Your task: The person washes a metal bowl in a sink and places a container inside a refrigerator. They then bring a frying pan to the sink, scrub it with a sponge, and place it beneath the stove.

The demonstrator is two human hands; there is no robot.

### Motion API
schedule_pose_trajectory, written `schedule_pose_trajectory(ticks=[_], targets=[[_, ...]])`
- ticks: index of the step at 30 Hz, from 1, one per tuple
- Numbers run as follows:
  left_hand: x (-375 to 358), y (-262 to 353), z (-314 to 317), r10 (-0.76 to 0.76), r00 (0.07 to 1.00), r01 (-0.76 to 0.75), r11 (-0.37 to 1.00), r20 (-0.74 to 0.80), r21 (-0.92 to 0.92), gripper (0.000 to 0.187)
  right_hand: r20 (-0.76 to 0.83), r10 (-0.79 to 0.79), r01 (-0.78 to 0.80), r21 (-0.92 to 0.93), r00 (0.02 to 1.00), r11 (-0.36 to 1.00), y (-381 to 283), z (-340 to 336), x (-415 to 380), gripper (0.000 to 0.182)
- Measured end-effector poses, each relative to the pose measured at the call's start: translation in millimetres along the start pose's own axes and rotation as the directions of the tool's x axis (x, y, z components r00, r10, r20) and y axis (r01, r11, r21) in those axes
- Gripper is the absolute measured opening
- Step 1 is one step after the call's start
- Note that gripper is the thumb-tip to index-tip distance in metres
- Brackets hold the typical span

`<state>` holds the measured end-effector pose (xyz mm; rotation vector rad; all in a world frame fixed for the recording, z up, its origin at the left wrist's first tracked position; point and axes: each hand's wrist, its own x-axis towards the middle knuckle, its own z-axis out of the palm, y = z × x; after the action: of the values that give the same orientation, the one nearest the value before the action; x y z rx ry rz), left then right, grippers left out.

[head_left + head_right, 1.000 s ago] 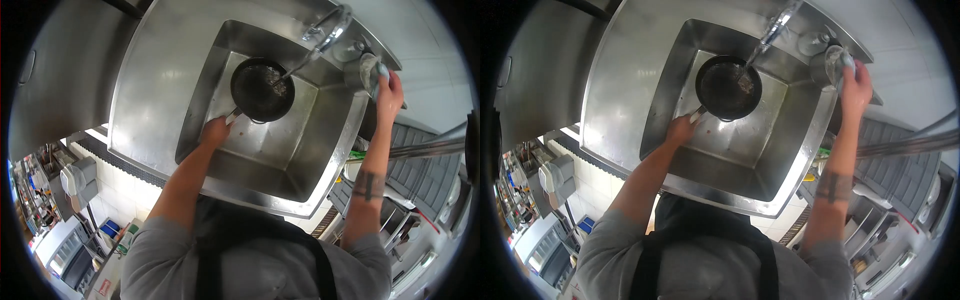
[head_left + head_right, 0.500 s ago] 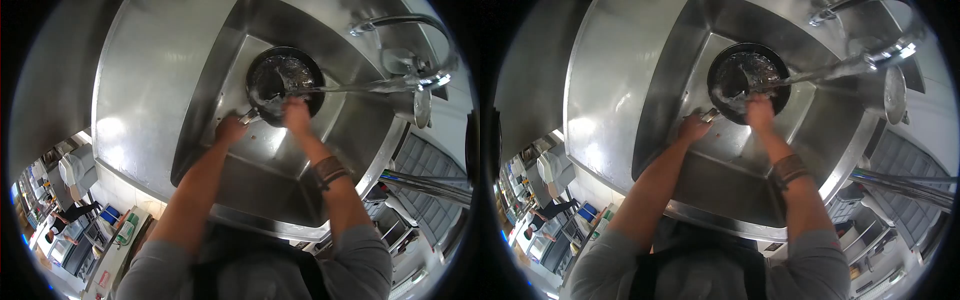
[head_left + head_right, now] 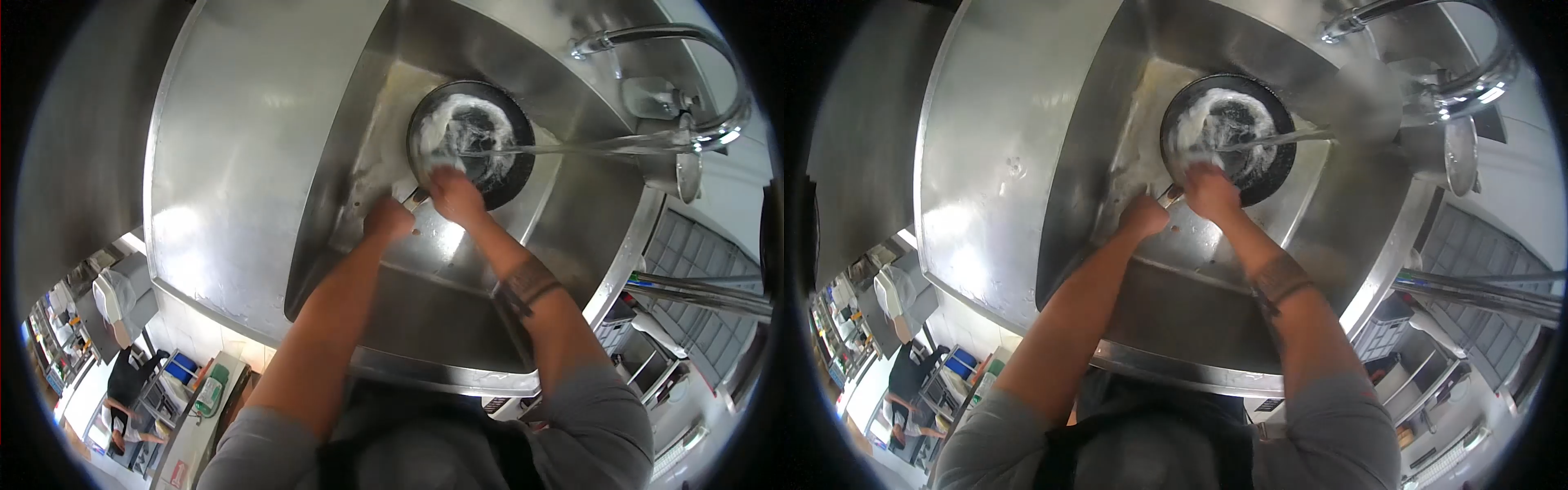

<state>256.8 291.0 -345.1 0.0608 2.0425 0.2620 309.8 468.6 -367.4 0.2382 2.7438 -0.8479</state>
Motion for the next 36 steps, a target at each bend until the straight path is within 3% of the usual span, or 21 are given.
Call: schedule_pose_trajectory(ticks=[3,5,7,8,9,10,11,12,13,14,15,16,17,18,21,24,26,27,29,34,36], targets=[[1,0,-2,0.013,0.997,-0.013,1.0,0.075,0.005,0.036,0.368,0.124,0.075,-0.482,0.922,0.873,55,-65,-41,0.039],[-6,7,-11,0.109,0.991,-0.111,0.993,0.079,0.03,0.035,0.163,0.296,-0.107,-0.689,0.941,0.717,85,-87,-10,0.044],[4,3,4,0.125,0.988,-0.135,0.985,0.091,0.106,0.035,-0.011,-0.057,0.037,-0.635,0.998,0.771,118,-83,44,0.049],[8,2,11,0.147,0.983,-0.165,0.97,0.11,0.18,0.035,0.129,0.081,-0.034,-0.328,0.988,0.944,84,-91,82,0.054],[-6,13,-2,0.044,0.995,-0.053,0.994,0.094,0.098,0.04,0.072,0.003,0.013,-0.212,0.997,0.977,62,-71,97,0.05],[-5,11,-1,0.044,0.994,-0.056,0.992,0.101,0.113,0.04,-0.166,-0.234,0.107,-0.55,0.958,0.828,60,-20,110,0.043],[-1,6,2,0.054,0.99,-0.068,0.992,0.132,0.104,0.038,-0.379,-0.272,0.082,-0.447,0.885,0.891,57,23,113,0.038],[2,5,5,0.069,0.986,-0.083,0.993,0.153,0.089,0.038,0.079,0.007,-0.012,0.058,0.997,0.998,-6,-30,86,0.038],[-1,4,6,0.083,0.985,-0.097,0.991,0.149,0.092,0.038,-0.23,-0.133,0.145,0.038,0.964,0.989,4,25,70,0.035],[-6,1,8,0.071,0.974,-0.077,0.997,0.213,0.024,0.038,-0.14,0.055,-0.02,0.242,0.989,0.97,-21,15,44,0.037],[-12,1,4,0.066,0.961,-0.058,0.998,0.269,-0.039,0.039,0.242,0.168,-0.21,0.161,0.956,0.964,-40,-20,22,0.043],[-22,4,1,0.085,0.963,-0.078,0.996,0.255,-0.035,0.039,0.337,0.074,-0.136,0.165,0.938,0.977,-33,-33,-3,0.051],[-39,3,4,0.102,0.964,-0.055,0.98,0.245,-0.192,0.04,0.202,0.055,-0.085,0.146,0.978,0.986,-28,-43,-32,0.049],[-56,3,8,0.115,0.965,-0.027,0.937,0.234,-0.348,0.041,0.289,0.031,-0.054,0.073,0.957,0.996,-17,-66,-44,0.049],[-135,46,-23,0.17,0.982,-0.117,0.898,0.088,-0.424,0.046,0.244,-0.088,0.075,0.063,0.966,0.995,16,-144,-73,0.051],[-177,60,-33,0.132,0.929,0.088,0.828,0.345,-0.554,0.044,0.119,0.109,-0.132,0.212,0.987,0.968,-37,-256,-87,0.049],[-196,58,-31,0.417,0.447,0.717,0.362,0.791,-0.596,0.042,0.095,0.155,-0.181,0.564,0.983,0.806,-44,-284,-80,0.045],[-203,57,-29,0.423,0.454,0.714,0.354,0.785,-0.604,0.042,0.022,0.179,-0.149,0.663,0.984,0.734,-55,-294,-75,0.043],[-218,56,-20,0.631,0.054,0.962,0.176,0.774,-0.211,0.044,-0.006,0.242,-0.182,0.641,0.97,0.745,-83,-318,-63,0.043],[-224,49,-3,0.506,0.288,0.753,0.405,0.813,-0.519,0.044,-0.021,0.331,-0.252,0.605,0.943,0.755,-103,-308,-24,0.044],[-217,48,8,0.275,0.82,0.218,0.661,0.503,-0.718,0.044,-0.113,0.333,-0.184,0.65,0.936,0.737,-100,-292,-15,0.045]])
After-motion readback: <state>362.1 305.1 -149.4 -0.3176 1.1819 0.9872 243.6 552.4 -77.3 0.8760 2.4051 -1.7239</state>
